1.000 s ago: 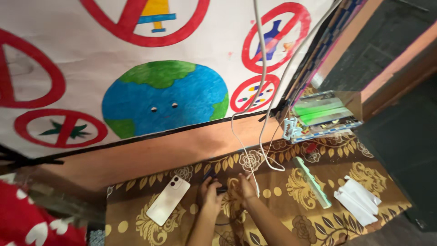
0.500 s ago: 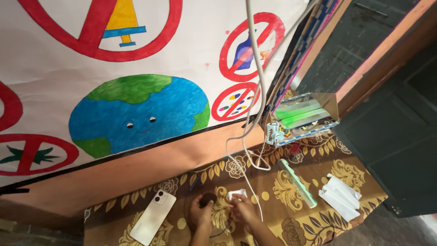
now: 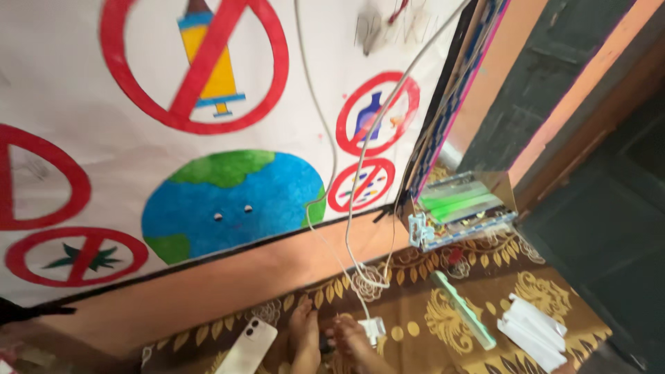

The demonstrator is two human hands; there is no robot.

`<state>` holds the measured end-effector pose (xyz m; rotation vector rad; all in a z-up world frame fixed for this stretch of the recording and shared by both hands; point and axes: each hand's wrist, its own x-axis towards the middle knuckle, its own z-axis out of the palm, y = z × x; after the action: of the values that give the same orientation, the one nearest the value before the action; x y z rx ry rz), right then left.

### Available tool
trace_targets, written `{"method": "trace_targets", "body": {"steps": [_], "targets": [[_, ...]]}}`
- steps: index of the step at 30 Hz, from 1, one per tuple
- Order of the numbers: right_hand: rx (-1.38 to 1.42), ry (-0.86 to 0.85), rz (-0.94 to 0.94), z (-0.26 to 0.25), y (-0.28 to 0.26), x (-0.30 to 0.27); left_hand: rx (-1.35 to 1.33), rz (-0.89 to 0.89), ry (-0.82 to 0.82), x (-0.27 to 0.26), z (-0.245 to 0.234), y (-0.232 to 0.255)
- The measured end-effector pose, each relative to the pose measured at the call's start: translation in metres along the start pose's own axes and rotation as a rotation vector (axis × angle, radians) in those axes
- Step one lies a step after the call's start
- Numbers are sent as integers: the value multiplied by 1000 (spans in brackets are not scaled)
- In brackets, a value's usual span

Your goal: The person repeatedly plugs and unplugs multiple phone chargers into a wall socket and connects charging cables to a smartphone on a table. They handle several chargers and cables, moving them between the socket and the table.

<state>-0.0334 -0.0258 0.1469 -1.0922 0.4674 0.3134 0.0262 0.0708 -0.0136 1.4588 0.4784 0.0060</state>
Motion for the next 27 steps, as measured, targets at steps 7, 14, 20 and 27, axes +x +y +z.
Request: {"method": "trace_targets", "body": {"steps": [7,14,20,27], "targets": [[-52,-133,-68,83,-55,17,-286,56,-108,32,-16,134],[-401,-367,-659,158,-167,-25,-37,758,-36,-35,-47,338],[-659,-548,-1203,201,-283,-91,116,1164,71,-109,-57,500],[-955,-757,-1183,214,-363,-206,42,1609,92,-161,-56,622]]}}
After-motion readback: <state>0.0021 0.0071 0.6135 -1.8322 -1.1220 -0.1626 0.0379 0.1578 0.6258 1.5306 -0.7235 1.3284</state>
